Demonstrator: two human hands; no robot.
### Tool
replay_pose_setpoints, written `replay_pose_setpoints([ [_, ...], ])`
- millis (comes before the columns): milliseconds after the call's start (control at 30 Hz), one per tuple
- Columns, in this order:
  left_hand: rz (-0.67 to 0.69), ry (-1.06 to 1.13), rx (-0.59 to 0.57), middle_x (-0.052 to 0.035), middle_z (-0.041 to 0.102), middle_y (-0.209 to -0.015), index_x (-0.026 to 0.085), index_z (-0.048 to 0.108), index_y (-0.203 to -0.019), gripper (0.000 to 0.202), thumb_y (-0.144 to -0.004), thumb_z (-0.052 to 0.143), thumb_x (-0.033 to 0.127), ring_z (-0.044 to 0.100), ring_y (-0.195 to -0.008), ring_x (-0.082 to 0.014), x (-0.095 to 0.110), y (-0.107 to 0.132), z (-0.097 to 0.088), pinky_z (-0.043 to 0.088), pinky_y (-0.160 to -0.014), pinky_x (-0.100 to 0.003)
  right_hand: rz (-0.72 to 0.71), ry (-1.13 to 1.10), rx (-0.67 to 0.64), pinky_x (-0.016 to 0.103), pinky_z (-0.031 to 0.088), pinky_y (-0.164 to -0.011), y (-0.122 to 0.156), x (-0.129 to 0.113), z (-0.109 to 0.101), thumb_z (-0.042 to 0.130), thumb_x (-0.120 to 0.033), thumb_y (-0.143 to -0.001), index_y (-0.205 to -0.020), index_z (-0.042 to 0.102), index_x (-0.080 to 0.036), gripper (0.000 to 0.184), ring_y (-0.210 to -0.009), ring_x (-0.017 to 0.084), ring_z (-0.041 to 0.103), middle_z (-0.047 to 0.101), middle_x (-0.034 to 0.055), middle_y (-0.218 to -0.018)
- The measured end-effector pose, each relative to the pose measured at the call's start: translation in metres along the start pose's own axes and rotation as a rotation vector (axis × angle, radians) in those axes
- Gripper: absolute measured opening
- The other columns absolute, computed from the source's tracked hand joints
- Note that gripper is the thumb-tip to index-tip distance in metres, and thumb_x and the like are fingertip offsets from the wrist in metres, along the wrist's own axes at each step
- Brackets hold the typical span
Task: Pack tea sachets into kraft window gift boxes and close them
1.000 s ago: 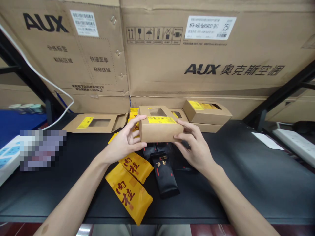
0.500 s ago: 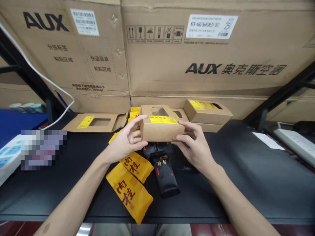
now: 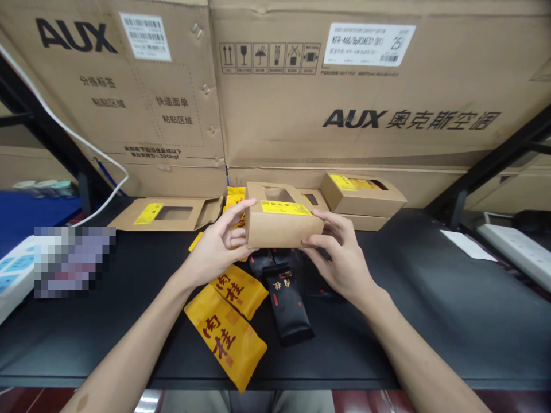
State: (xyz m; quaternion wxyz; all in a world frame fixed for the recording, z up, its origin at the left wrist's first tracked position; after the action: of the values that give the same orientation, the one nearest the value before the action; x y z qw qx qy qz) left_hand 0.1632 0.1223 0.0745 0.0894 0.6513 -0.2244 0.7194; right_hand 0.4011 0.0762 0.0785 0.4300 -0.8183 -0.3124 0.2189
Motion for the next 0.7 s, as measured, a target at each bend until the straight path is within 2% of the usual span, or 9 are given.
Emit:
replay_pose_setpoints([
  [233,-0.023,0.02,0.014,-0.0132,0.05,-0.164,0.035,0.05,-0.153,0.091,-0.073,0.091,0.018,0.078,-0.106,-0.0189,-0.0001,0.0011,0.0019,0.062,-0.091,-0.028,0.015,-0.01,-0.009,0.044,0.067,-0.093,0.0021,0.0036,0.0017,0.074,-0.014,-0.092,-0.105,0.065,-0.028,0.02,-0.122,0.025,0.066,0.055,0.0101,-0.137],
  [433,-0.018,0.031,-0.046,-0.0104,0.038,-0.173,0.039,0.051,-0.152,0.088,-0.076,0.09,0.019,0.075,-0.116,-0.0231,0.0002,0.002,0.003,0.062,-0.103,-0.038,0.052,-0.02,-0.023,0.047,0.067,-0.093,0.0027,0.0053,0.0018,0.074,-0.015,-0.091,-0.106,0.065,-0.026,0.021,-0.117,0.026,0.068,0.056,0.0106,-0.134],
  [600,-0.027,0.038,-0.034,-0.0119,0.046,-0.168,0.037,0.048,-0.154,0.082,-0.082,0.084,0.018,0.076,-0.113,-0.0226,-0.0041,0.0014,0.001,0.062,-0.103,-0.038,0.002,-0.006,-0.019,0.046,0.068,-0.093,0.0003,0.0016,-0.0012,0.077,-0.015,-0.089,-0.108,0.065,-0.026,0.025,-0.122,0.027,0.067,0.056,0.0112,-0.134],
  [700,-0.017,0.044,-0.028,-0.0134,0.05,-0.165,0.035,0.046,-0.153,0.081,-0.083,0.083,0.019,0.077,-0.113,-0.0234,-0.0051,0.0007,0.0013,0.063,-0.101,-0.038,-0.016,0.026,-0.016,0.043,0.069,-0.09,0.0,0.0002,-0.0014,0.077,-0.015,-0.091,-0.108,0.064,-0.026,0.024,-0.118,0.025,0.068,0.058,0.0112,-0.133],
])
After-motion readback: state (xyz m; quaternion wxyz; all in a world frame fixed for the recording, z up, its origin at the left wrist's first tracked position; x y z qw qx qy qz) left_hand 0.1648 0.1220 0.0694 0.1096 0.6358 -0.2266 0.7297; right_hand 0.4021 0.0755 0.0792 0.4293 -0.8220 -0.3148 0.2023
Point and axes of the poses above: each hand's wrist, its own y-axis away from the middle knuckle, its own z-axis out of the palm, x = y × z, the point moved 4 cm from there along -y, towards the middle knuckle
